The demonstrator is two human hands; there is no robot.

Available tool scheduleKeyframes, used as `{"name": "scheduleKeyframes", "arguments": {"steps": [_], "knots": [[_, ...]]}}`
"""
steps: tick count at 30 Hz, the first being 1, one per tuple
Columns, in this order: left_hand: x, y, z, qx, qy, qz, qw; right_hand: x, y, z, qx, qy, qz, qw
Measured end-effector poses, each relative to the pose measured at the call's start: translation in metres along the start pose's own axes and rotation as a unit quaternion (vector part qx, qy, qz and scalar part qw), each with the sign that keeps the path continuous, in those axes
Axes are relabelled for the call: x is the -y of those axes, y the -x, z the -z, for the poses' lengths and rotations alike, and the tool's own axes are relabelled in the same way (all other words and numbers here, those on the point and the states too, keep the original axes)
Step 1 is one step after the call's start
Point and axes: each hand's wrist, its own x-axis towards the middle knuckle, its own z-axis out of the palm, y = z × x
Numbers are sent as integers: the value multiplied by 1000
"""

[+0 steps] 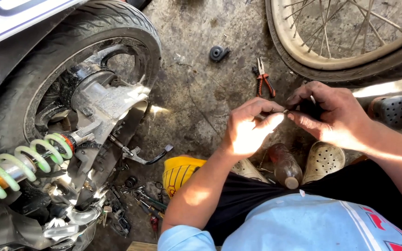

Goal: Disassembling and inspecting a small motorcycle component using pliers and a screwdriver in a repair shop.

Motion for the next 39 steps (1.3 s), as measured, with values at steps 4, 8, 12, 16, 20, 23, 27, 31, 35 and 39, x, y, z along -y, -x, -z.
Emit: {"name": "scheduleKeyframes", "arguments": {"steps": [4,8,12,16,20,23,27,31,35,39], "knots": [[-5,0,2,5,-35,-46,998,0,0,-2,2,36,54,998],[9,6,-6,22,145,195,970,20,-11,3,2,42,169,985],[13,8,-13,6,320,264,910,18,-9,5,10,54,201,978],[18,8,-14,14,318,268,909,12,-8,5,12,58,208,976],[23,6,-15,1,318,270,909,12,-13,6,7,39,215,976],[15,1,-10,-1,296,282,913,8,-12,7,13,43,189,981],[18,-15,-4,12,70,221,973,-7,-16,21,10,72,148,986],[84,-37,9,-40,-153,206,966,-19,4,56,-120,-92,-14,988],[218,-17,-1,29,-303,257,917,-32,11,65,-161,-186,-105,964],[291,-44,-32,27,-367,319,873,-9,15,60,-188,-204,-53,959]]}}
